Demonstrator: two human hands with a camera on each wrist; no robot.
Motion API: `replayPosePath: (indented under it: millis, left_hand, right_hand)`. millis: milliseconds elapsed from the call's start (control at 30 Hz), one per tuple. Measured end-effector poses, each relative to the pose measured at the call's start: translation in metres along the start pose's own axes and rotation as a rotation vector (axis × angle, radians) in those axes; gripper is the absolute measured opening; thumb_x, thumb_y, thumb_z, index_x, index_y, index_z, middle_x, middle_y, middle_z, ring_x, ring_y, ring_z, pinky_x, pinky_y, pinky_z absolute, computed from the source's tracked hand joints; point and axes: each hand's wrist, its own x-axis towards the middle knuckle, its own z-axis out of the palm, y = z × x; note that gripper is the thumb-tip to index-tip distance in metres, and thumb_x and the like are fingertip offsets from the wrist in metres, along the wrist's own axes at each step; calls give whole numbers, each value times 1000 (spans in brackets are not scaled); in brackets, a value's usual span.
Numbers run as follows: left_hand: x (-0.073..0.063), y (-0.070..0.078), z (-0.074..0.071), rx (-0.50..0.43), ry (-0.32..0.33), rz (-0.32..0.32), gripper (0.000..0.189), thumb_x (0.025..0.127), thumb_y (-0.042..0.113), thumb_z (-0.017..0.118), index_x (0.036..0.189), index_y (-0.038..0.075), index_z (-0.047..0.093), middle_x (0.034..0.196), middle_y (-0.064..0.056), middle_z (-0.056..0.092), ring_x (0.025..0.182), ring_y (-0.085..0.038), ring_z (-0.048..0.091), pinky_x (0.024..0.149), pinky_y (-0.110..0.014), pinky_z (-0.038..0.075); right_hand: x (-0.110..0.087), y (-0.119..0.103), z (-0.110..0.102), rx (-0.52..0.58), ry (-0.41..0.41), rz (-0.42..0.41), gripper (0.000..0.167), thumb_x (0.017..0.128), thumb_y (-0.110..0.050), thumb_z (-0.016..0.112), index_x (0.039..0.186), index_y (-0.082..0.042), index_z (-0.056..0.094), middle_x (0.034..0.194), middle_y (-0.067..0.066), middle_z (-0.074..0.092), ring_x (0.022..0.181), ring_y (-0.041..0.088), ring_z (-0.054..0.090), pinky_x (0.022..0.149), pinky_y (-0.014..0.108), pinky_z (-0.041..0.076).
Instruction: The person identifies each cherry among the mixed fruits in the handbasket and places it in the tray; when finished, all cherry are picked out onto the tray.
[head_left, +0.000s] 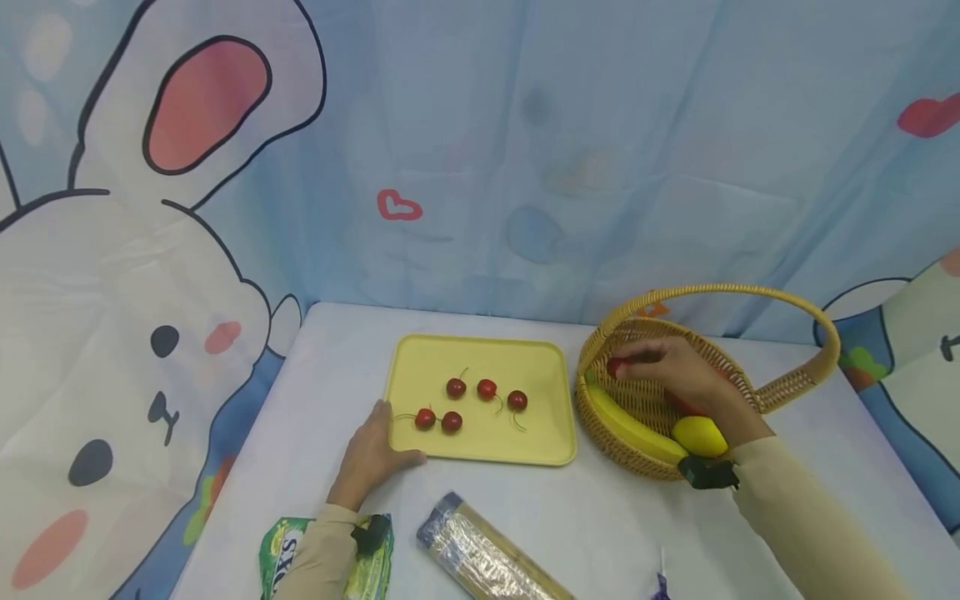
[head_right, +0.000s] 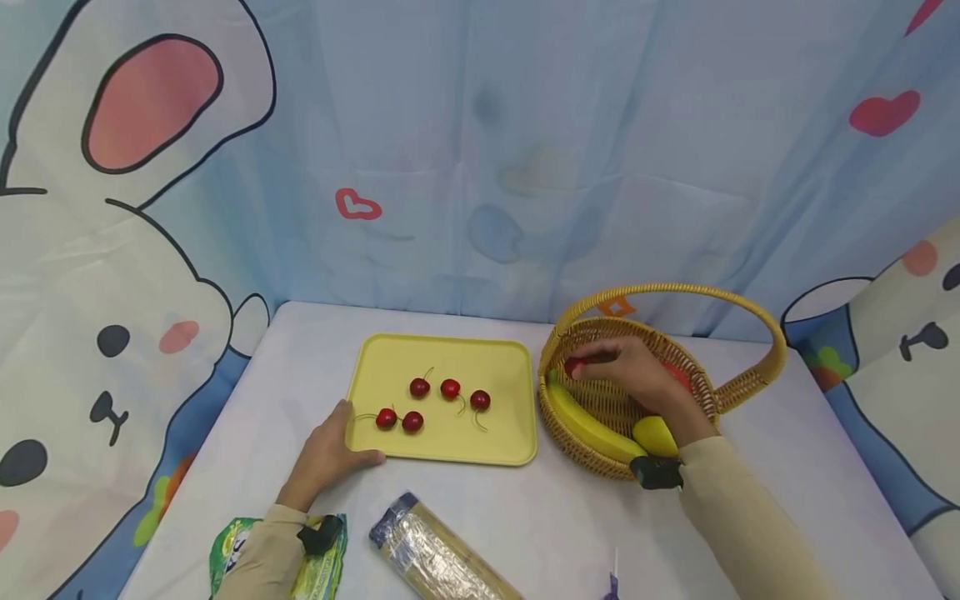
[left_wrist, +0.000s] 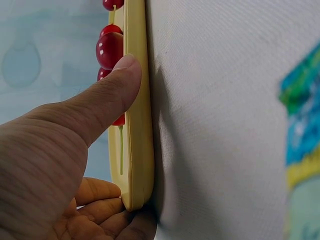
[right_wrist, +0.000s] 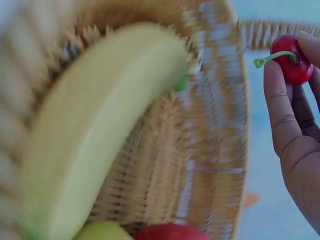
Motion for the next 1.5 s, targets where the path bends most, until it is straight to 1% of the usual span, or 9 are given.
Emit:
replayPosePath:
  millis: [233,467,533,700,767,900,1133,1267,1500]
  left_hand:
    - [0,0,1,2,0,0,114,72,38,88,151,-13,24,159,-31,23,146,-45,26,119,-53,28]
    - [1,0,3,-10,0,-8,113,71,38,88,151,-12,24,159,-30,22,146,-45,27,119,-53,28]
    - [1,0,4,-14,-3,-13,114,71,38,88,152,-11,24,160,-29,22,146,-45,27,119,-52,28]
    - [1,-1,2,3,1,-4,114,71,39,88,151,-12,24,159,-31,23,145,-46,28,119,-53,29]
    - [1,-2,1,6,3,1,115,71,39,88,151,-13,24,158,-32,23,145,-47,28,118,-54,29]
    - [2,-4,1,3,9,0,115,71,40,88,151,-13,24,158,-32,23,144,-47,29,118,-54,30]
    - [3,-3,4,-10,8,-13,115,71,41,88,151,-12,24,159,-31,23,145,-47,28,118,-54,29]
    - [3,-2,4,-17,5,-16,115,71,40,88,152,-11,24,159,-30,22,145,-47,27,119,-54,28]
    - [5,1,5,-23,3,1,114,72,39,88,152,-11,24,159,-30,22,145,-46,27,119,-53,28]
  right_hand:
    - [-22,-25,27,87,-65,-124,33,83,-13,80,111,1,73,111,-1,72,102,10,65,85,28,59]
    - [-28,-37,67,162,-124,-234,29,78,-5,82,105,3,74,106,2,72,101,9,65,81,27,60]
    - [-26,-36,81,178,-134,-253,27,78,-4,82,104,4,74,106,5,72,100,11,65,81,26,60]
    - [-19,-35,119,209,-134,-228,26,79,-7,82,102,0,76,108,11,71,102,13,62,88,27,56]
    - [-15,-33,135,217,-123,-208,25,79,-8,82,102,-1,76,109,12,71,104,15,62,91,29,55]
    - [-4,-28,162,219,-91,-172,27,78,-10,83,102,0,76,106,12,71,105,18,61,88,27,54]
    - [14,-24,191,223,6,-150,28,76,-8,85,101,2,76,101,16,73,96,16,64,76,20,56]
    - [22,-21,202,131,91,-162,26,74,-9,87,97,-1,78,94,10,74,89,13,65,77,21,54]
    - [27,-21,219,-79,200,-175,22,72,-13,88,92,-10,80,89,1,76,87,15,67,81,34,55]
